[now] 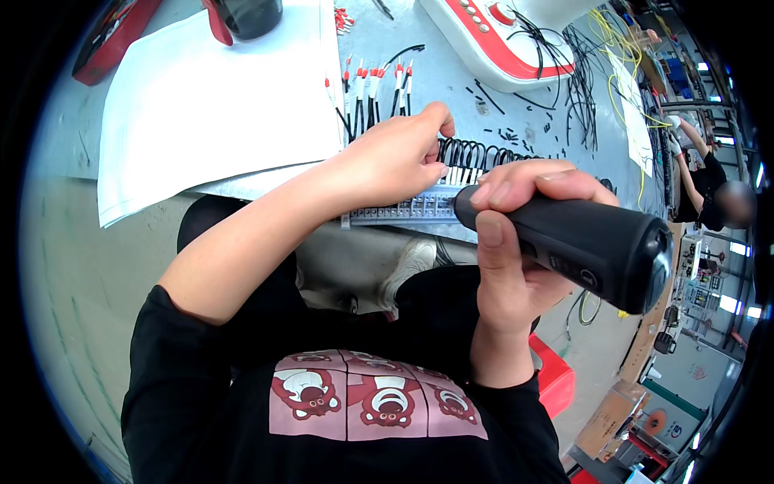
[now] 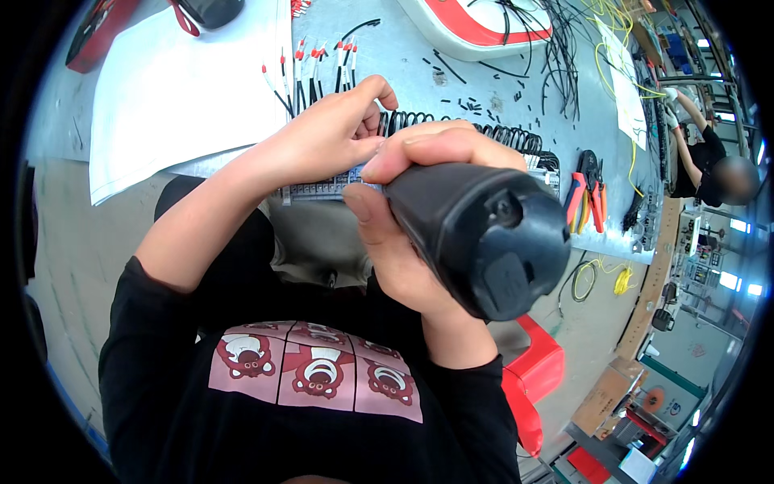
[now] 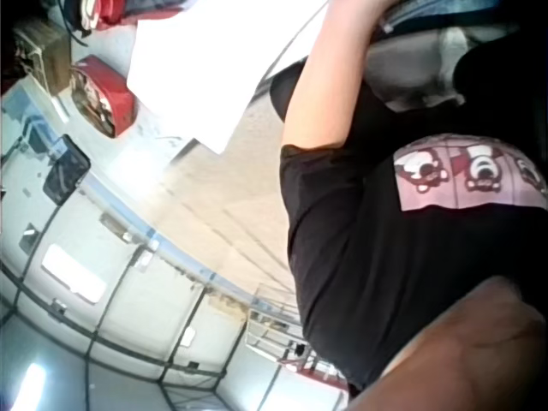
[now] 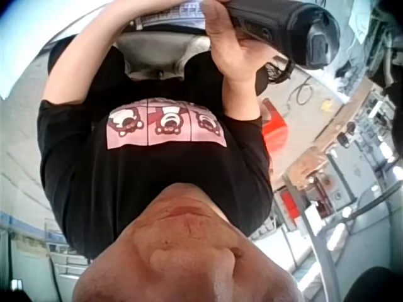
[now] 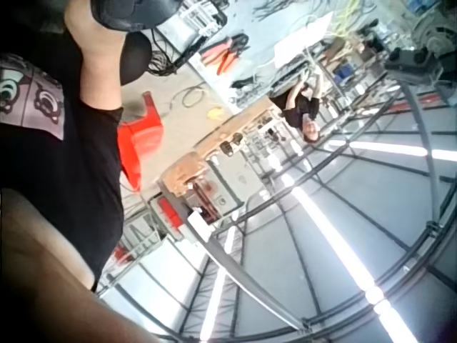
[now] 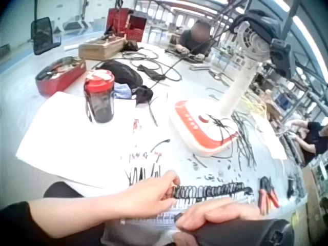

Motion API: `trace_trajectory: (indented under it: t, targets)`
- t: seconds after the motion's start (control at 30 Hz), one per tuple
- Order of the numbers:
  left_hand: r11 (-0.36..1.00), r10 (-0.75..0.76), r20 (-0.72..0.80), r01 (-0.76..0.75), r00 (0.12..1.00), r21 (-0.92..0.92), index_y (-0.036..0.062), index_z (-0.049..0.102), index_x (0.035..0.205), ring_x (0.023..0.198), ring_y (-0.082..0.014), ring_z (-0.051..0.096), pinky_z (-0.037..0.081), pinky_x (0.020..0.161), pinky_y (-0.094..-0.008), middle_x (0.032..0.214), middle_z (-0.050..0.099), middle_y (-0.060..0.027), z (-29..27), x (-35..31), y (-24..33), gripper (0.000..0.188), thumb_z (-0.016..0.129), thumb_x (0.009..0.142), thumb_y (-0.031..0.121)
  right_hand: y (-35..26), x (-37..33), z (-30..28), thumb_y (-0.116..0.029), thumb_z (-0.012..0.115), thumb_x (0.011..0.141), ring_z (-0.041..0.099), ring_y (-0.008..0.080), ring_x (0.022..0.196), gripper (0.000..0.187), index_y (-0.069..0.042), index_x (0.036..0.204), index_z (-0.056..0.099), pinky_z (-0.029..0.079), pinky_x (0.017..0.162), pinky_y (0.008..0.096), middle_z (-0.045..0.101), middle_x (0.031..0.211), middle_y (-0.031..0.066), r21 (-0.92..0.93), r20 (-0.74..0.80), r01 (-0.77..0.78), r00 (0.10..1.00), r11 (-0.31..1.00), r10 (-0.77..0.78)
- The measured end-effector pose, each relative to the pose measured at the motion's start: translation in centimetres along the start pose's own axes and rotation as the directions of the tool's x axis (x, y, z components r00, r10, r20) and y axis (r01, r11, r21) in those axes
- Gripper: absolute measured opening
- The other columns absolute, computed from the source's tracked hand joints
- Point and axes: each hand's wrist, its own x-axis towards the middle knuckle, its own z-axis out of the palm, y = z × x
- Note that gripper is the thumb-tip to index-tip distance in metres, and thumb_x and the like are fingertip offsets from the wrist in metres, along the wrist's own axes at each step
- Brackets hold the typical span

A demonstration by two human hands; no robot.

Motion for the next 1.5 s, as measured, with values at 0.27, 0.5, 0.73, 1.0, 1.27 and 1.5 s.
trace_trajectory:
  t: [0.27, 0.5, 0.73, 1.0, 1.27, 1.5]
  targets:
    - [0.998, 0.034, -0.064, -0.031, 0.997, 0.061, 0.001, 0.048, 0.118, 0.074, -0.0261, 0.061, 0.049, 0.069, -0.0387, 0.078, 0.06, -0.0119, 0.4, -0.4, -0.6, 0.038, 0.065, 0.084, 0.007, 0.3, -0.5, 1.2, -0.001, 0.078, 0.079, 0.061, 0.0189, 0.077, 0.046, -0.004, 0.111, 0.045, 0.054, 0.07, 0.0312, 0.062, 0.086, 0.0109, 0.095, -0.096, 0.039, 0.995, 0.995, -0.03]
    - [0.998, 0.037, -0.065, -0.034, 0.997, 0.043, 0.0009, 0.05, 0.117, 0.074, -0.0262, 0.062, 0.049, 0.069, -0.0382, 0.077, 0.061, -0.0124, 0.4, -0.2, -0.8, 0.037, 0.066, 0.083, 0.006, 0.4, -0.5, 0.6, 0.001, 0.077, 0.079, 0.06, 0.0193, 0.079, 0.045, -0.004, 0.11, 0.045, 0.053, 0.074, 0.033, 0.061, 0.09, 0.0113, 0.103, 0.033, 0.021, 0.999, 0.995, -0.024]
    - [0.999, 0.041, -0.045, -0.041, 0.998, 0.01, -0.0004, 0.049, 0.117, 0.071, -0.0212, 0.058, 0.048, 0.067, -0.0351, 0.075, 0.058, -0.0096, 0.1, 0.1, -0.5, 0.037, 0.067, 0.085, 0.006, 1.1, 0.0, -0.2, 0.0, 0.078, 0.078, 0.062, 0.0201, 0.083, 0.046, -0.002, 0.113, 0.048, 0.053, 0.078, 0.0343, 0.062, 0.09, 0.0107, 0.195, 0.022, 0.007, 1.0, 0.981, -0.012]
    - [0.991, -0.133, 0.058, 0.134, 0.989, -0.023, -0.0001, 0.046, 0.119, 0.071, -0.0145, 0.053, 0.046, 0.069, -0.0305, 0.074, 0.054, -0.0054, -0.6, 0.2, 1.2, 0.037, 0.066, 0.089, 0.006, -0.2, 0.8, -6.9, -0.017, 0.064, 0.095, 0.053, 0.0194, 0.092, 0.038, -0.008, 0.128, 0.047, 0.052, 0.082, 0.0402, 0.05, 0.104, 0.0058, 0.557, -0.157, -0.074, 0.969, 0.827, 0.192]
    - [0.98, -0.161, 0.064, 0.167, 0.985, -0.104, 0.0012, 0.041, 0.119, 0.069, -0.0111, 0.052, 0.045, 0.067, -0.0267, 0.073, 0.053, -0.0035, -0.3, 0.1, 1.4, 0.038, 0.064, 0.089, 0.0, 5.2, -2.0, -4.3, -0.013, 0.065, 0.092, 0.061, 0.0166, 0.076, 0.033, 0.0, 0.117, 0.048, 0.049, 0.07, 0.03, 0.058, 0.09, 0.0091, 0.476, -0.224, -0.499, 0.728, 0.724, 0.648]
    - [0.956, -0.216, 0.004, 0.212, 0.976, -0.201, 0.0027, 0.04, 0.116, 0.071, -0.0098, 0.053, 0.045, 0.068, -0.0253, 0.073, 0.052, -0.0027, -0.1, 0.3, 1.2, 0.039, 0.064, 0.088, -0.004, 4.3, -1.3, -3.1, -0.011, 0.066, 0.089, 0.059, 0.014, 0.075, 0.033, 0.001, 0.115, 0.05, 0.048, 0.07, 0.0284, 0.056, 0.087, 0.0065, 0.183, -0.219, -0.695, 0.661, 0.696, 0.718]
